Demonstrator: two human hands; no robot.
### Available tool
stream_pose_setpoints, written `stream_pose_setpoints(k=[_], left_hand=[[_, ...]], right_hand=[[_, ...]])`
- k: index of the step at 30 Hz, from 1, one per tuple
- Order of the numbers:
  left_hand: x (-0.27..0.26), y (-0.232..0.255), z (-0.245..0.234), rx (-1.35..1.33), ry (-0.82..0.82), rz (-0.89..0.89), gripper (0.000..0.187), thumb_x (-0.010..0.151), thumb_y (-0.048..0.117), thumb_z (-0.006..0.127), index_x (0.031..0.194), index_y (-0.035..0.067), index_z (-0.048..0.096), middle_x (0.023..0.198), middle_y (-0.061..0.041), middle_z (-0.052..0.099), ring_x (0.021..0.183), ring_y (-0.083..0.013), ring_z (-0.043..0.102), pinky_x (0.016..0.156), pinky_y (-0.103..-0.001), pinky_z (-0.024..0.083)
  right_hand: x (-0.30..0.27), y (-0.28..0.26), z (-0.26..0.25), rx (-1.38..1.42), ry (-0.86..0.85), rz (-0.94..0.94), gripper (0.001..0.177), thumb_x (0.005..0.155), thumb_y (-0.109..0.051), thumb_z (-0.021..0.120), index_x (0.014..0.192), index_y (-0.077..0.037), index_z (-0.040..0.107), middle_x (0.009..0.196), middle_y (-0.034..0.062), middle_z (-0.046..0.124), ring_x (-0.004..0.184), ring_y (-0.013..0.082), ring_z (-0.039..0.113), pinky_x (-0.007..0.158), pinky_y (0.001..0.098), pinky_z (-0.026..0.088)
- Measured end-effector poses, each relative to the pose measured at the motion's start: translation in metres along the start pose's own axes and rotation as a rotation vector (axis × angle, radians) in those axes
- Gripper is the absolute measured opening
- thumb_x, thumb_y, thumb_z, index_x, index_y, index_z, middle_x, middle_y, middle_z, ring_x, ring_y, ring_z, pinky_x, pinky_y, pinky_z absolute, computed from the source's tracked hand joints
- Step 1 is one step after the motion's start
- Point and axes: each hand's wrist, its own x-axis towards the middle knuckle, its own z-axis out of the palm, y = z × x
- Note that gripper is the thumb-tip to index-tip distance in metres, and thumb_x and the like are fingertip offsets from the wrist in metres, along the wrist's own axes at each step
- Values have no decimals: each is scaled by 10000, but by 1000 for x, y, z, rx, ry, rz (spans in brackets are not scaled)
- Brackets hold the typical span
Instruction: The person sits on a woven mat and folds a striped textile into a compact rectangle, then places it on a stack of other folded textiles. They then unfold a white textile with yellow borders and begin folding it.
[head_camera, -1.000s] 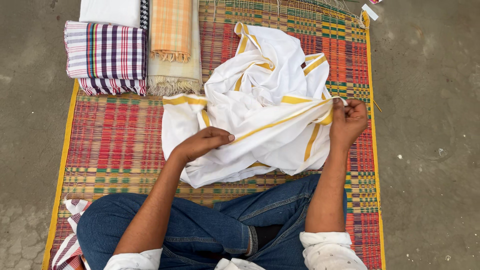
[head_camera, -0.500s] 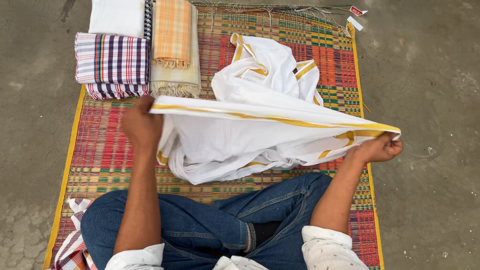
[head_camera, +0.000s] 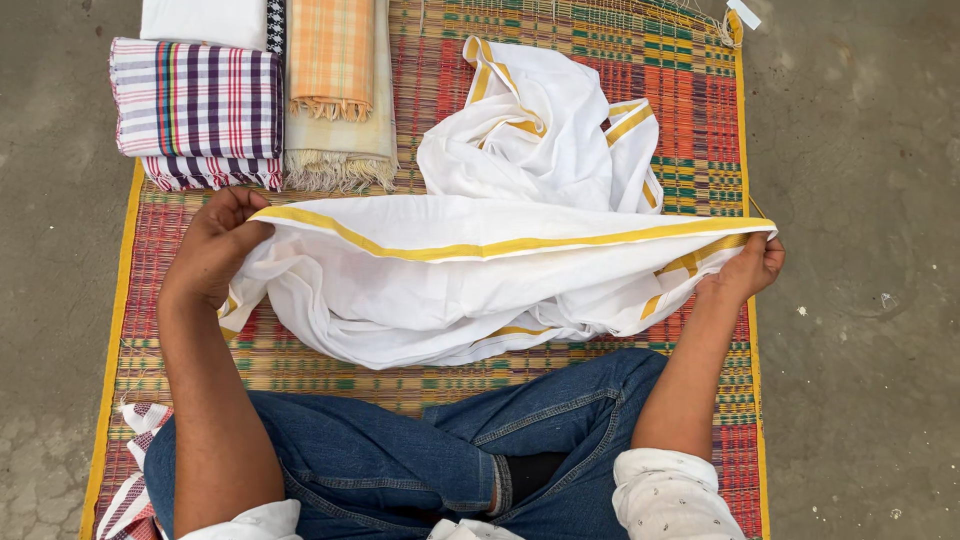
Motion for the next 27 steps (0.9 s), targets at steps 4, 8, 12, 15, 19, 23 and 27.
stream_pose_setpoints(k=[4,8,12,15,19,23,27], left_hand=[[4,-6,-8,59,216,163,121,943,7,674,1059,38,661,927,-6,689,782,-62,610,712,-208,491],[5,-7,-24,40,628,453,96,979,-12,735,1053,9,678,896,-5,646,749,-53,536,689,-200,444],[3,-7,-32,-5,678,578,85,1021,-33,720,1077,-6,662,883,6,561,714,-59,390,680,-225,361],[3,-12,-36,-78,526,387,58,921,7,670,966,36,692,876,40,689,735,-25,565,680,-188,448],[10,-21,-32,-24,520,293,99,922,94,649,873,14,681,776,29,597,666,-53,457,615,-230,357],[14,-15,-32,-172,430,239,182,925,145,604,869,-3,693,783,16,595,675,-78,476,619,-255,386],[9,-6,-32,-371,305,268,246,858,136,565,961,26,760,859,-10,709,743,-108,633,700,-264,536]], right_hand=[[-1,1,-3,-56,16,28,125,980,-123,670,977,-30,586,1021,147,719,896,236,785,799,404,676],[3,10,-2,-98,-17,-81,128,1001,-85,667,931,-6,595,984,146,719,853,218,742,767,379,670],[1,11,1,-86,-36,-143,97,952,-61,667,967,17,611,995,149,709,878,225,708,799,373,629],[-6,3,5,-26,-36,90,141,851,-81,654,938,18,604,977,155,710,857,267,748,756,398,646],[-7,-2,6,-1,-63,140,214,837,-128,695,960,21,604,1015,175,692,889,285,721,784,426,628],[5,0,-1,228,-191,392,392,808,-267,628,1082,12,651,1143,182,691,1051,317,714,930,482,601],[15,-2,-13,445,-305,390,355,865,-319,633,1091,-53,567,1212,170,613,1191,330,645,1062,532,556]])
